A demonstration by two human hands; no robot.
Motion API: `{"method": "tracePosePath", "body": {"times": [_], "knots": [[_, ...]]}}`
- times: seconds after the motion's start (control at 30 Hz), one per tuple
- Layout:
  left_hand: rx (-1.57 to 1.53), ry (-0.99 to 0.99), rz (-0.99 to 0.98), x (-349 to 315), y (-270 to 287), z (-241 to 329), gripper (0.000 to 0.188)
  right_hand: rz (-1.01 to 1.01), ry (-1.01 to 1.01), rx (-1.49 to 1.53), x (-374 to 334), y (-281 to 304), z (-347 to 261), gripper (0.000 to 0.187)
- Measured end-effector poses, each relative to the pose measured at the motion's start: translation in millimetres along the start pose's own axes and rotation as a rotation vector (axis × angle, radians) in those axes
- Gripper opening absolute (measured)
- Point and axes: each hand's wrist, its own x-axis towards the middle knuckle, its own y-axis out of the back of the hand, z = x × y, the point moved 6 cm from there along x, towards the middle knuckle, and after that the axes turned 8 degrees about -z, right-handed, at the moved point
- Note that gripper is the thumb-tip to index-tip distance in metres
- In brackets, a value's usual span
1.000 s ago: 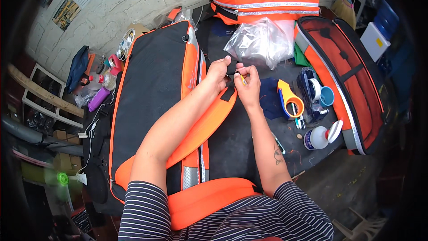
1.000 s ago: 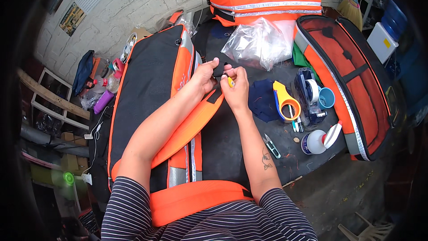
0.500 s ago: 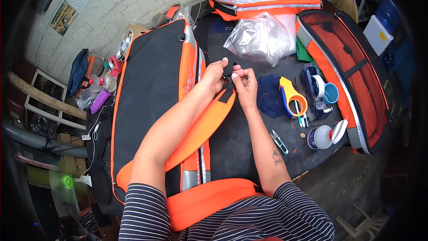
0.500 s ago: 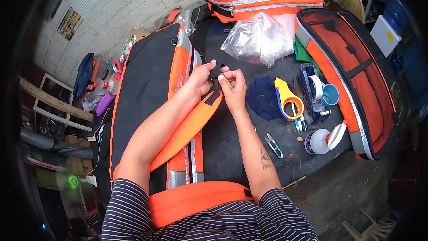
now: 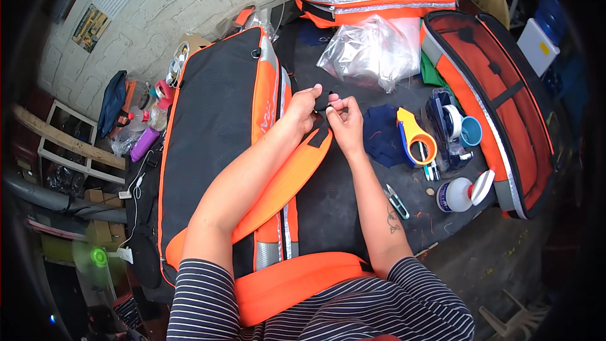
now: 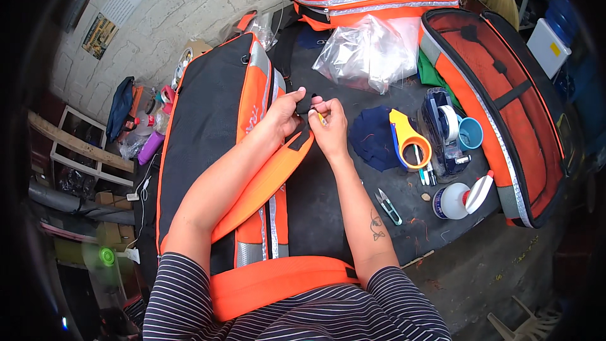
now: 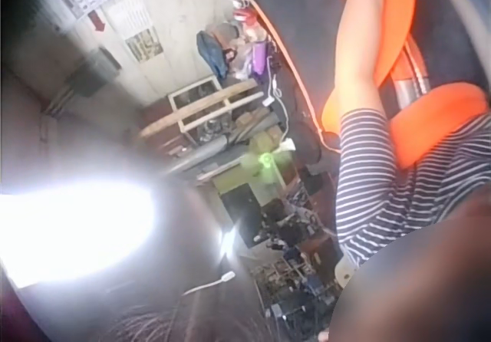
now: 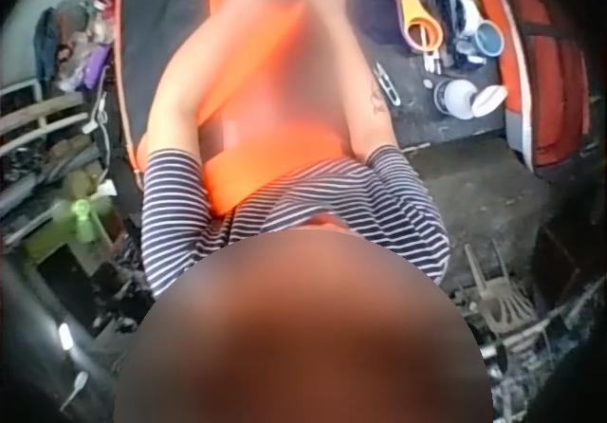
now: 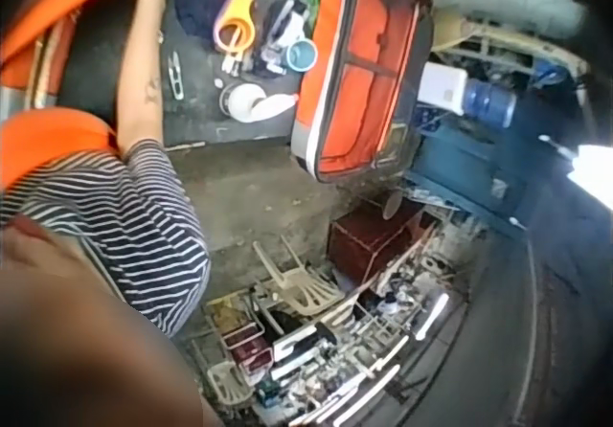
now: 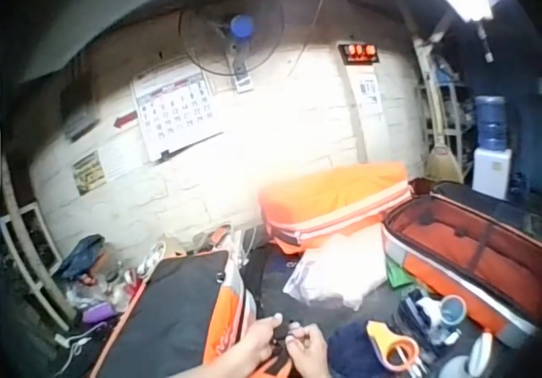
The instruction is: Inspecting, cleaning with a brush, and assembling clips on a backpack in a manufacturing environment.
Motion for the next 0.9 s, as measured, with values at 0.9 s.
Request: {"method": "tracePosePath", "body": {"times": [0.9], "knots": [[0.162, -0.095, -0.042, -1, -10, 4, 0.037, 0.078, 0.140, -0.667, 1, 5, -63, 0.018]]}}
